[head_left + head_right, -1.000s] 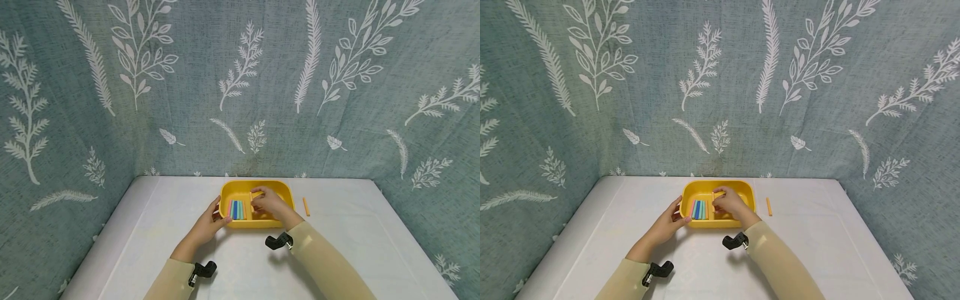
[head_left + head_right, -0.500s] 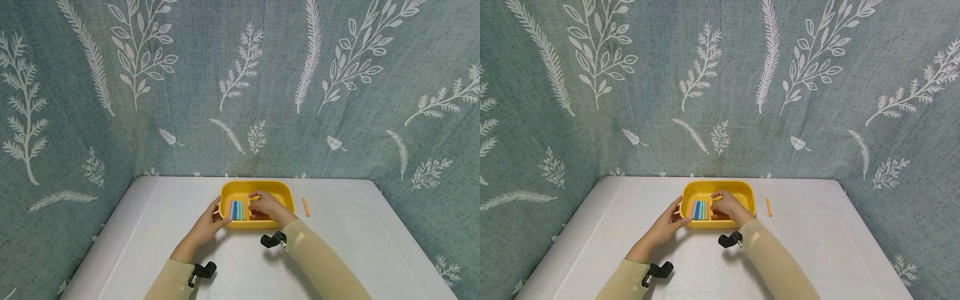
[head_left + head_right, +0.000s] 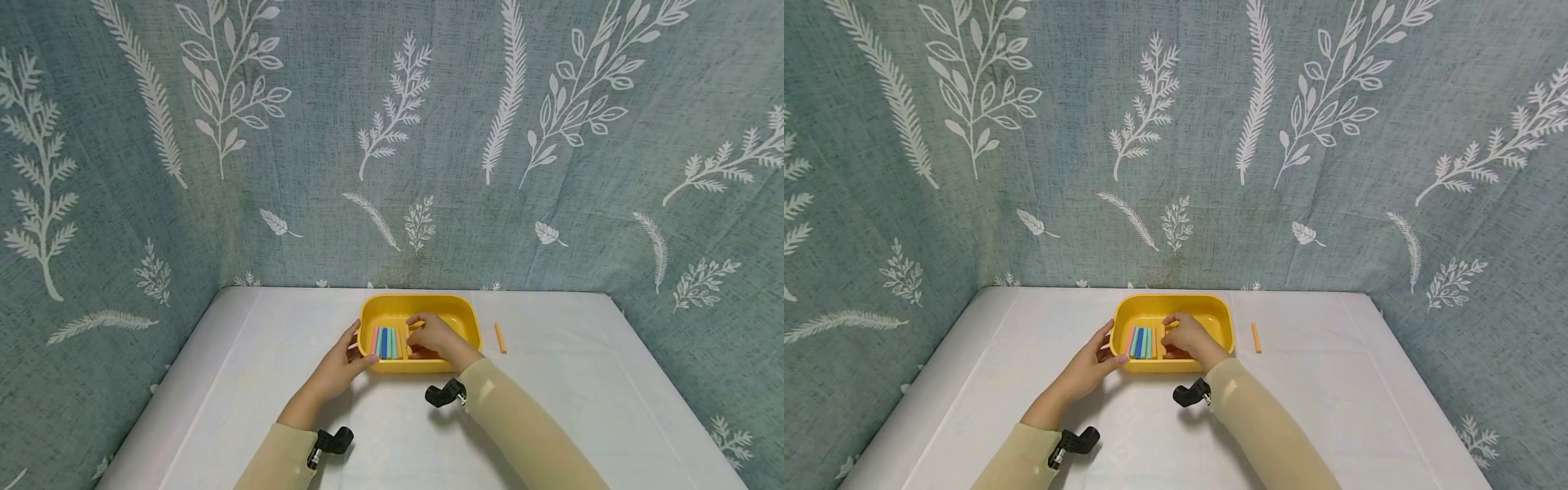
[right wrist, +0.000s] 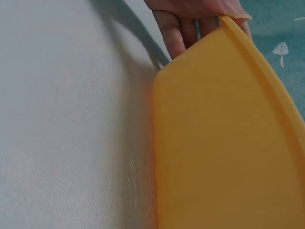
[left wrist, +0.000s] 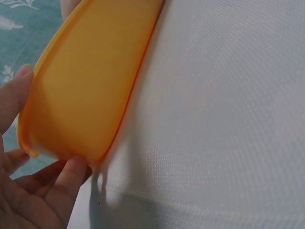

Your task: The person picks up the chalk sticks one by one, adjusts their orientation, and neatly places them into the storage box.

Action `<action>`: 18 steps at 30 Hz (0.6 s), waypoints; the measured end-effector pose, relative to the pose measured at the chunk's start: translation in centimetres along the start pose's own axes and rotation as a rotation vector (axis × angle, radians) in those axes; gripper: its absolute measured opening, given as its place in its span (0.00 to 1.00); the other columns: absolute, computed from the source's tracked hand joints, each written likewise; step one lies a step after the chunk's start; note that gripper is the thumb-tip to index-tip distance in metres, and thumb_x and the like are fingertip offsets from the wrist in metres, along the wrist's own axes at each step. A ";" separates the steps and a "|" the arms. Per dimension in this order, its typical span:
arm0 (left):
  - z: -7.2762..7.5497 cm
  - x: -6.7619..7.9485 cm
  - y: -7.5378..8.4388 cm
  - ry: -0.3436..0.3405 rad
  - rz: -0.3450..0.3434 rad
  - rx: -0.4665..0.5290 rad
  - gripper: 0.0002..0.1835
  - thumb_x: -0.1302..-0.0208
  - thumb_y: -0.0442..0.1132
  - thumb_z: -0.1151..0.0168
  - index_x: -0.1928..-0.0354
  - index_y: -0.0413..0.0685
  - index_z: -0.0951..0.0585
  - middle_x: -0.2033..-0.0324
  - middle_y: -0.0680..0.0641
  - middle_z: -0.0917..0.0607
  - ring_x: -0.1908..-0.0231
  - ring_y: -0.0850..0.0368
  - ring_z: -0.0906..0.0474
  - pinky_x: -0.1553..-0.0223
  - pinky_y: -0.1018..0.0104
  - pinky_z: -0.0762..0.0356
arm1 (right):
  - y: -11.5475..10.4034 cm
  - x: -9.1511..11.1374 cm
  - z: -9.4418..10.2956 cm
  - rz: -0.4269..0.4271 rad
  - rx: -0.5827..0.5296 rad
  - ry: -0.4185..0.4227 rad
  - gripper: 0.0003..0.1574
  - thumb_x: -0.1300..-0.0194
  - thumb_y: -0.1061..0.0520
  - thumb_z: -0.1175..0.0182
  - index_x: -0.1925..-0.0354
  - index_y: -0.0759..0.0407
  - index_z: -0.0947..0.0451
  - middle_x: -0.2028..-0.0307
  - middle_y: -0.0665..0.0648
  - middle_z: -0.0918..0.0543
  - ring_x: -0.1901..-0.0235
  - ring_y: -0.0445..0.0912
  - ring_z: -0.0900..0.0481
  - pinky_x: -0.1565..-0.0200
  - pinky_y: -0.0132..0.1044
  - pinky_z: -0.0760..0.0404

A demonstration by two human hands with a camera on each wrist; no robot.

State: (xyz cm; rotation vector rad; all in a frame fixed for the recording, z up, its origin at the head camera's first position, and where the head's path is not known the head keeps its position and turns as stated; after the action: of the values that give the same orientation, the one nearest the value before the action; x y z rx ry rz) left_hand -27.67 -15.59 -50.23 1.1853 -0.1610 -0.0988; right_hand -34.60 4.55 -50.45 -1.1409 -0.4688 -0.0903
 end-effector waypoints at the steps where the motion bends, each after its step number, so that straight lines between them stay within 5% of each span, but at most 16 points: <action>1: 0.0 0.0 0.0 0.002 0.001 -0.003 0.50 0.34 0.48 0.32 0.19 0.52 0.52 0.28 0.37 0.36 0.34 0.40 0.30 0.37 0.49 0.27 | 0.0 0.0 0.0 -0.004 0.004 0.000 0.25 0.37 0.67 0.33 0.43 0.60 0.27 0.67 0.61 0.20 0.77 0.47 0.20 0.71 0.34 0.14; 18: 0.1 0.1 0.2 0.002 -0.005 -0.010 0.49 0.34 0.48 0.32 0.20 0.51 0.52 0.28 0.37 0.36 0.34 0.39 0.30 0.37 0.48 0.28 | 0.0 0.0 -0.2 0.004 0.027 0.020 0.25 0.38 0.68 0.34 0.44 0.60 0.26 0.65 0.62 0.20 0.76 0.47 0.20 0.71 0.35 0.14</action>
State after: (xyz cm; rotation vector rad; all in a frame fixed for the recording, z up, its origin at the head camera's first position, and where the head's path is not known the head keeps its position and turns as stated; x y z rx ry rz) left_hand -27.56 -15.59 -49.96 1.1760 -0.1552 -0.1025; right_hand -34.59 4.41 -50.52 -1.1138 -0.4483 -0.0919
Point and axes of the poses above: each hand's wrist, its own x-axis away from the middle knuckle, its own z-axis out of the back of the hand, y = z × x, the point moved 6 cm from there along -x, towards the middle knuckle
